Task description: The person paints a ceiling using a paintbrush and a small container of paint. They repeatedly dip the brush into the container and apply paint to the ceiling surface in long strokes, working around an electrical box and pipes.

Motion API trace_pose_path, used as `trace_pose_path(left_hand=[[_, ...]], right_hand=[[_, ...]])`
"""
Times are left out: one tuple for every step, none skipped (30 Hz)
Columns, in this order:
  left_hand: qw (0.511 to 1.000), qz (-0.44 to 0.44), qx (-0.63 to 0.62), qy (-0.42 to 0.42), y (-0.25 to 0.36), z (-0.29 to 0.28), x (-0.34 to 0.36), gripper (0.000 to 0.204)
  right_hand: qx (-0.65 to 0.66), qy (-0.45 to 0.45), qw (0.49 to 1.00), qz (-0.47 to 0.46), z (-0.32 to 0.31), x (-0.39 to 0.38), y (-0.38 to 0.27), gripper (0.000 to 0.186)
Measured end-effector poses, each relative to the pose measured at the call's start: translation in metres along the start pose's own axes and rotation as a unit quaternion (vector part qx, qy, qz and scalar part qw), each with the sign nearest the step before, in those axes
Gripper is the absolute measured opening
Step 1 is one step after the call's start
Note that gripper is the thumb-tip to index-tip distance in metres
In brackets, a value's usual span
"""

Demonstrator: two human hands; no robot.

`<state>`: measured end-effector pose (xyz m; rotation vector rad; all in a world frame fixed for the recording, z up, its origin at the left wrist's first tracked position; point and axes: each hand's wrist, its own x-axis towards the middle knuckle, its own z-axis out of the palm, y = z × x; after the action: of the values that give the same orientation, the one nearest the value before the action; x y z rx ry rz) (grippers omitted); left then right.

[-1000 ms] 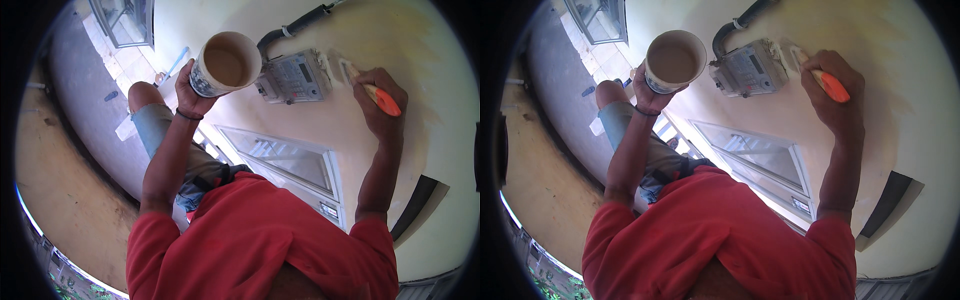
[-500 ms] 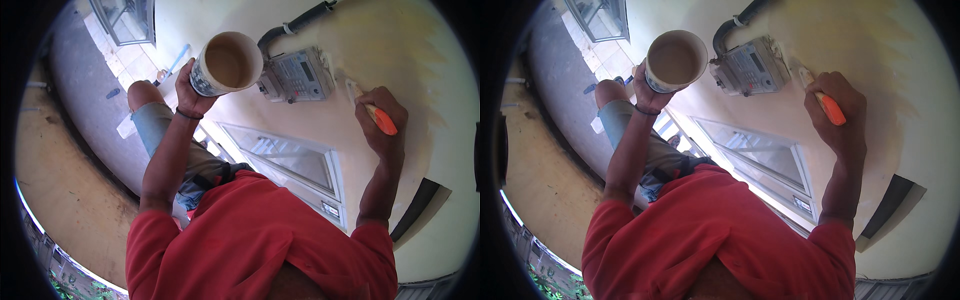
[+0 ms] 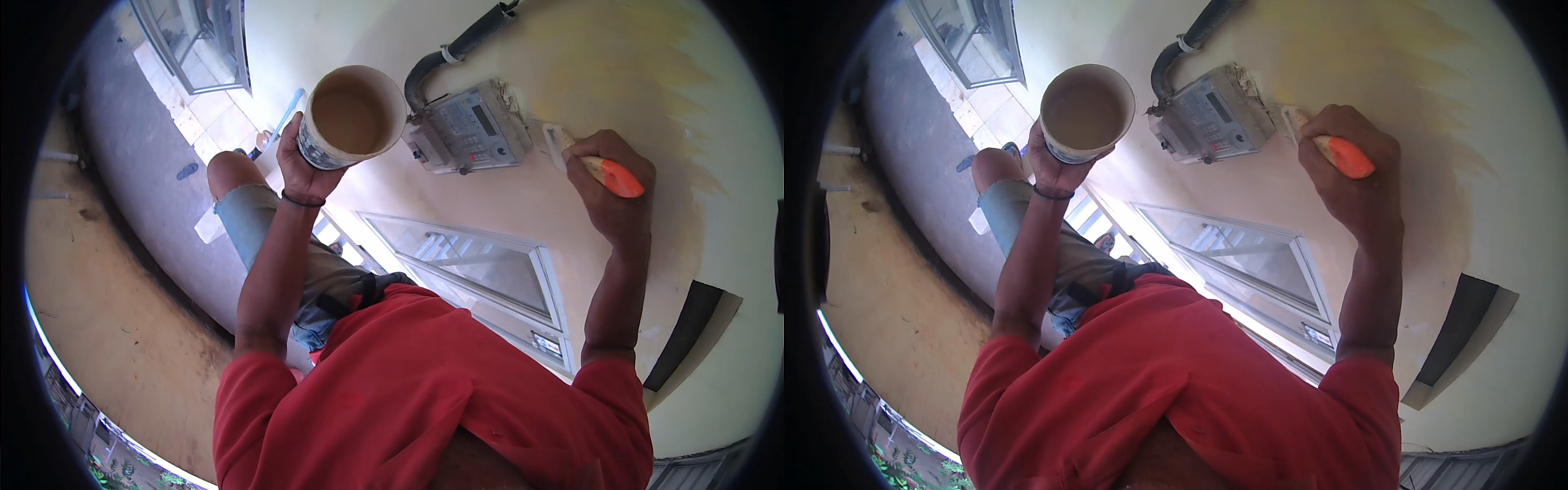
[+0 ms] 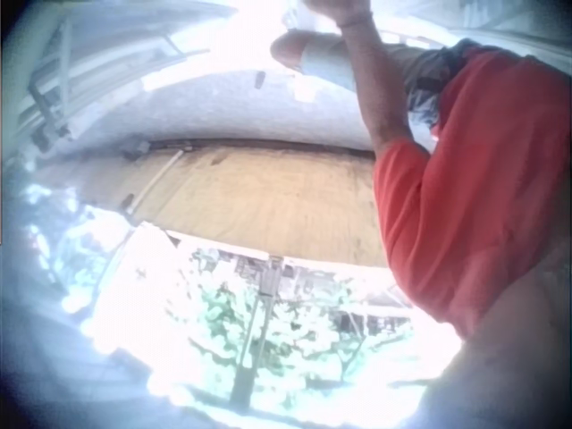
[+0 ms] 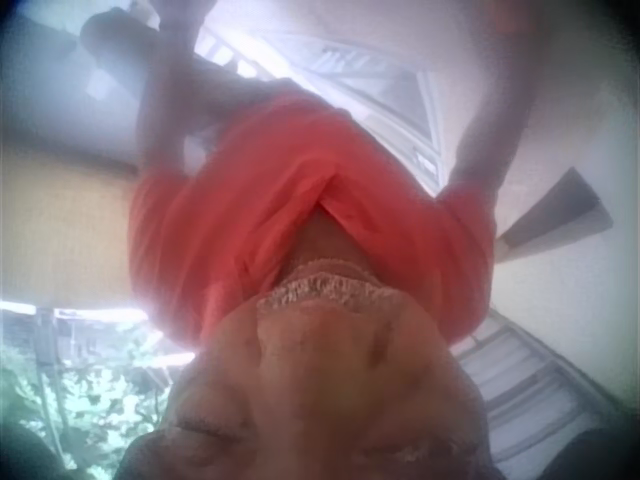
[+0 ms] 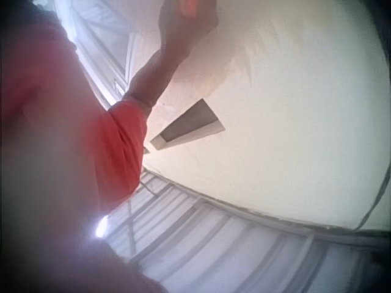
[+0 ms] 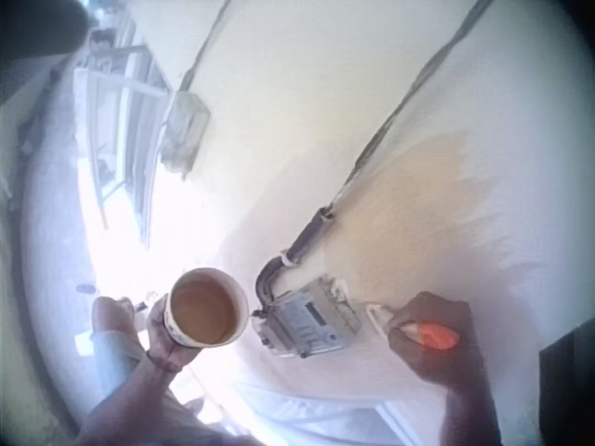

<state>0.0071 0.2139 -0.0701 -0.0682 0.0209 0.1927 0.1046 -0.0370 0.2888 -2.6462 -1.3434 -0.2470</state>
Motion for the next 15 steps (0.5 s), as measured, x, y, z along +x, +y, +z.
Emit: trace_pose_path(left_hand=[[1.0,0.0,-0.01,-0.009,0.0,-0.002,0.001,0.07],[1.0,0.001,-0.019,-0.018,0.0,-0.003,0.003,0.07],[1.0,0.0,-0.015,-0.018,-0.003,-0.003,0.003,0.07],[1.0,-0.002,-0.011,-0.018,-0.006,-0.003,0.004,0.07],[1.0,-0.004,-0.008,-0.019,-0.009,-0.003,0.004,0.07],[1.0,0.0,-0.002,-0.009,-0.007,-0.002,0.003,0.07],[1.0,0.004,0.003,0.001,-0.005,0.0,0.002,0.07],[1.0,0.009,0.008,0.011,-0.003,0.001,0.002,0.071],[1.0,0.008,0.009,0.006,-0.002,-0.001,0.002,0.071],[1.0,0.009,0.01,0.002,-0.001,-0.003,0.002,0.071],[1.0,0.009,0.011,-0.003,0.001,-0.005,0.002,0.071],[1.0,0.008,0.011,-0.001,0.0,-0.003,0.001,0.07],[1.0,0.004,0.005,-0.001,-0.004,0.0,0.001,0.07],[1.0,-0.001,-0.001,-0.001,-0.009,0.003,0.002,0.07],[1.0,-0.006,-0.005,-0.019,-0.008,0.001,0.003,0.07]], right_hand=[[0.005,0.012,1.0,0.025,-0.008,0.002,-0.001,0.017],[-0.002,0.11,0.994,0.006,-0.015,0.005,-0.005,0.017],[-0.013,0.204,0.979,-0.008,-0.025,0.005,-0.01,0.018],[-0.025,0.295,0.955,-0.023,-0.03,0.003,-0.012,0.019],[-0.042,0.294,0.953,-0.055,-0.03,0.0,-0.011,0.019],[-0.049,0.296,0.949,-0.093,-0.023,-0.001,-0.006,0.019],[-0.058,0.298,0.944,-0.131,-0.016,-0.003,-0.001,0.02],[-0.042,0.233,0.965,-0.116,-0.009,-0.01,0.003,0.019],[-0.028,0.167,0.981,-0.097,-0.002,-0.022,0.005,0.018],[-0.013,0.1,0.992,-0.078,0.001,-0.029,0.007,0.018],[-0.015,0.085,0.994,-0.068,-0.008,-0.028,0.011,0.019],[-0.024,0.151,0.985,-0.08,-0.02,-0.027,0.009,0.019],[-0.039,0.212,0.972,-0.091,-0.035,-0.025,0.006,0.018],[-0.055,0.271,0.955,-0.103,-0.045,-0.025,0.003,0.018],[-0.045,0.31,0.945,-0.091,-0.045,-0.027,0.005,0.018]])
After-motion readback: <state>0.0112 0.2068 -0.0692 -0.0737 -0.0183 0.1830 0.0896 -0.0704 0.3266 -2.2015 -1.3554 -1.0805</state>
